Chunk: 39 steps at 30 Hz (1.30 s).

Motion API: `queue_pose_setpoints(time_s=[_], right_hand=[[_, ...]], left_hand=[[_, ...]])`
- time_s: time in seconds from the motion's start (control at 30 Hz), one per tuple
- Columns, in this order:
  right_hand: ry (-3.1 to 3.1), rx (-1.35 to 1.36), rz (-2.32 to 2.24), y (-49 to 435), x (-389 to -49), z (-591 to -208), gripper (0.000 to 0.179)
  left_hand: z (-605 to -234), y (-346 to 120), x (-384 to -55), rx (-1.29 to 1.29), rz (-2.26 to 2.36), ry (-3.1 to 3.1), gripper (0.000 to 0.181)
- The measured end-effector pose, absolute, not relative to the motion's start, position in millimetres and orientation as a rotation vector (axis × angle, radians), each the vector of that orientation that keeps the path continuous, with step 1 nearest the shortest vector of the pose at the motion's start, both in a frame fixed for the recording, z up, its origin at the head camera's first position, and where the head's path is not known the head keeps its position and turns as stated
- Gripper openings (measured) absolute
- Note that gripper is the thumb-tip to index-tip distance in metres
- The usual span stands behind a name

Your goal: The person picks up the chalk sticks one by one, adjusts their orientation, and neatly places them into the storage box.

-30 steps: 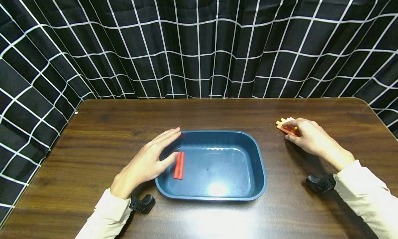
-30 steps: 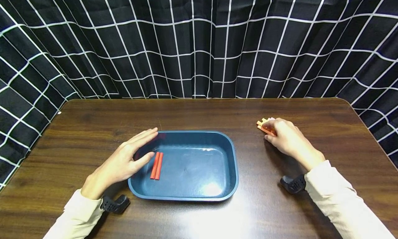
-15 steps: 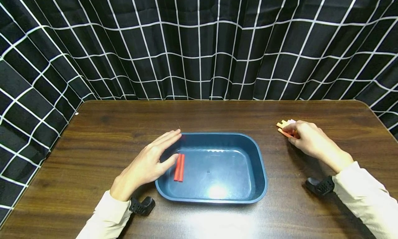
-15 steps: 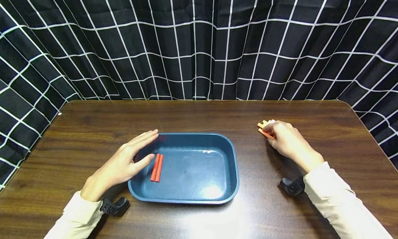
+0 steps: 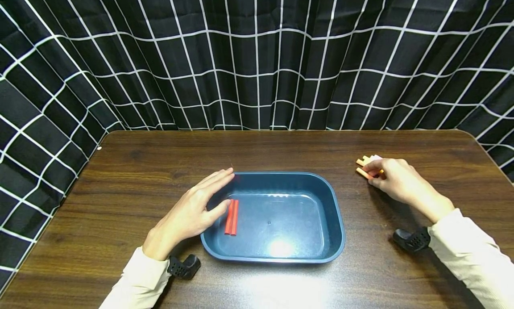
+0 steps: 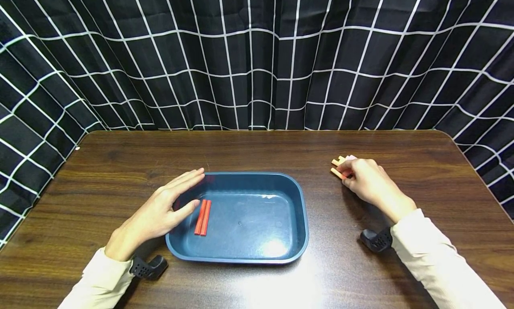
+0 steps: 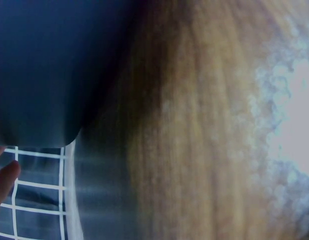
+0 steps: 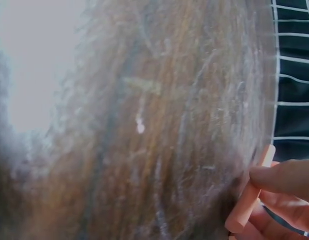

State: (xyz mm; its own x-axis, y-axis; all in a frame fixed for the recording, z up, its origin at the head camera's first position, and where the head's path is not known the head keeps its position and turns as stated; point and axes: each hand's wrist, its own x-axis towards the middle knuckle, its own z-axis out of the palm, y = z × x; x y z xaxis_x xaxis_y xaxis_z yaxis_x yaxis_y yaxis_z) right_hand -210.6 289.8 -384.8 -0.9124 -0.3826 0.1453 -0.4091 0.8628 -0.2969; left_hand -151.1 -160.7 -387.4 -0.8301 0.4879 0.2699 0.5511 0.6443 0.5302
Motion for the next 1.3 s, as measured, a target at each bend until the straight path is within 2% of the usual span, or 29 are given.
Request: queue_pose_setpoints(time_s=[0.2, 0.47, 0.73, 1.3], right_hand=[[-2.954, 0.662, 0.553, 288.8, -209.3, -381.6, 0.016], [-3.003, 0.537, 0.828, 280.8, -203.1, -370.2, 0.021], [-2.947, 0.545, 0.945, 272.9, -194.9, -361.7, 0.021], [-2.895, 0.456, 1.168, 248.8, -173.9, -337.4, 0.032]], left_hand=[[-387.8, -160.2, -151.0, -0.875, -0.936, -2.755, 0.056], [-388.4, -159.7, -151.8, -0.877, -0.943, -2.753, 0.056], [-387.7, -160.0, -151.5, -0.863, -0.944, -2.772, 0.057], [-389.4, -160.7, -152.7, -0.882, -0.933, -2.744, 0.055]])
